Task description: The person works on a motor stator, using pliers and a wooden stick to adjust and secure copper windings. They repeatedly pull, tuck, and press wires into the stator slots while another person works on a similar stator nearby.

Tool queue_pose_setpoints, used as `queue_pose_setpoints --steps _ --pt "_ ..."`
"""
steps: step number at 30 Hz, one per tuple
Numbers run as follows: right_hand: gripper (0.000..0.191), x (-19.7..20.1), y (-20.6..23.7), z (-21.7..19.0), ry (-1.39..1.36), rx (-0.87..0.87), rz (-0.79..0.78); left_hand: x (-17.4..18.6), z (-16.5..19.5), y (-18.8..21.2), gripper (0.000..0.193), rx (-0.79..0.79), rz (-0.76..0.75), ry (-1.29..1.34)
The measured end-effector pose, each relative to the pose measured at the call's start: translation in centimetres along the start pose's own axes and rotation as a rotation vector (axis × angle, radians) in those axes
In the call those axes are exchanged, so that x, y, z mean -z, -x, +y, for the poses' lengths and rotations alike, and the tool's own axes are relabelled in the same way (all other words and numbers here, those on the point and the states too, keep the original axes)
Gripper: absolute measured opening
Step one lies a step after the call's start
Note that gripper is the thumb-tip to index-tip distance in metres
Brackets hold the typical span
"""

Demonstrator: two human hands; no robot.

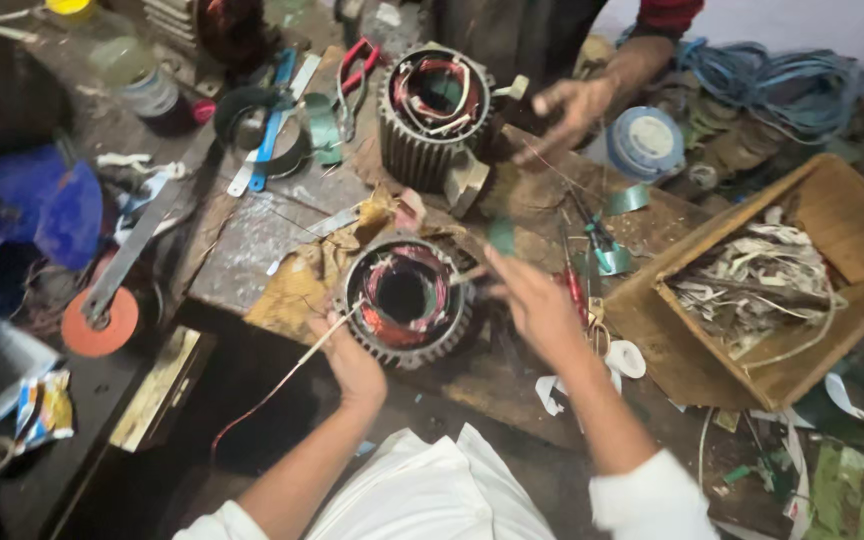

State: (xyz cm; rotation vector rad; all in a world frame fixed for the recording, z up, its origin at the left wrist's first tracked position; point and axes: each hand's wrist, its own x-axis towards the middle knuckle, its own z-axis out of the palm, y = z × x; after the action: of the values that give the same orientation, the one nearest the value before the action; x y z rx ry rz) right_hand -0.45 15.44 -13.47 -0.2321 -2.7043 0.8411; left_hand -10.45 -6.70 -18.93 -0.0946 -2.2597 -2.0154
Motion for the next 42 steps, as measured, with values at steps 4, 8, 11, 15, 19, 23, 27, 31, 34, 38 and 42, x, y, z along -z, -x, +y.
queue_pose_setpoints --steps 4,8,11,15,19,23,27,31,34,38,42 --pt "0.063 2.0 -2.8 1.7 0.125 0.23 0.004 -1.0 1.7 2.2 0.048 0.238 0.07 0.164" --pt "0.059 2.6 -2.1 1.3 0.117 0.207 -0.019 -0.4 2.0 3.6 0.048 0.227 -0.02 0.015" --pt "0.056 3.2 -0.9 0.5 0.161 0.288 0.054 0.6 1.6 5.1 0.047 0.184 -0.044 -0.077" --pt "0.059 4.7 1.5 -1.3 0.372 0.414 0.345 3.6 2.1 8.3 0.053 0.192 -0.034 -0.024" --pt "0.054 6.0 3.3 -2.7 -0.493 -0.236 0.015 7.0 4.6 11.9 0.051 0.089 -0.04 0.078" --pt "0.053 5.5 3.7 -3.5 -1.165 -0.354 -0.266 9.1 7.9 11.6 0.018 -0.197 -0.161 -0.096" --pt "0.038 4.0 5.7 -4.6 -1.153 -0.34 -0.235 9.3 10.6 8.3 0.019 -0.385 -0.407 -0.16" --pt "0.026 2.3 9.0 -6.0 -1.08 -0.5 -0.076 6.5 11.5 5.2 0.026 -0.815 -0.435 -0.265" --pt "0.025 0.6 10.1 -6.9 -1.197 -0.706 -0.032 4.1 11.0 3.2 0.027 -0.887 -0.603 -0.22" --pt "0.021 -1.6 10.4 -8.1 -1.184 -0.741 -0.051 3.0 9.9 1.6 0.028 -0.769 -0.735 -0.203" --pt "0.019 -2.8 10.0 -9.5 -1.086 -0.739 -0.007 3.5 9.3 -0.8 0.025 -0.72 -0.863 -0.139"
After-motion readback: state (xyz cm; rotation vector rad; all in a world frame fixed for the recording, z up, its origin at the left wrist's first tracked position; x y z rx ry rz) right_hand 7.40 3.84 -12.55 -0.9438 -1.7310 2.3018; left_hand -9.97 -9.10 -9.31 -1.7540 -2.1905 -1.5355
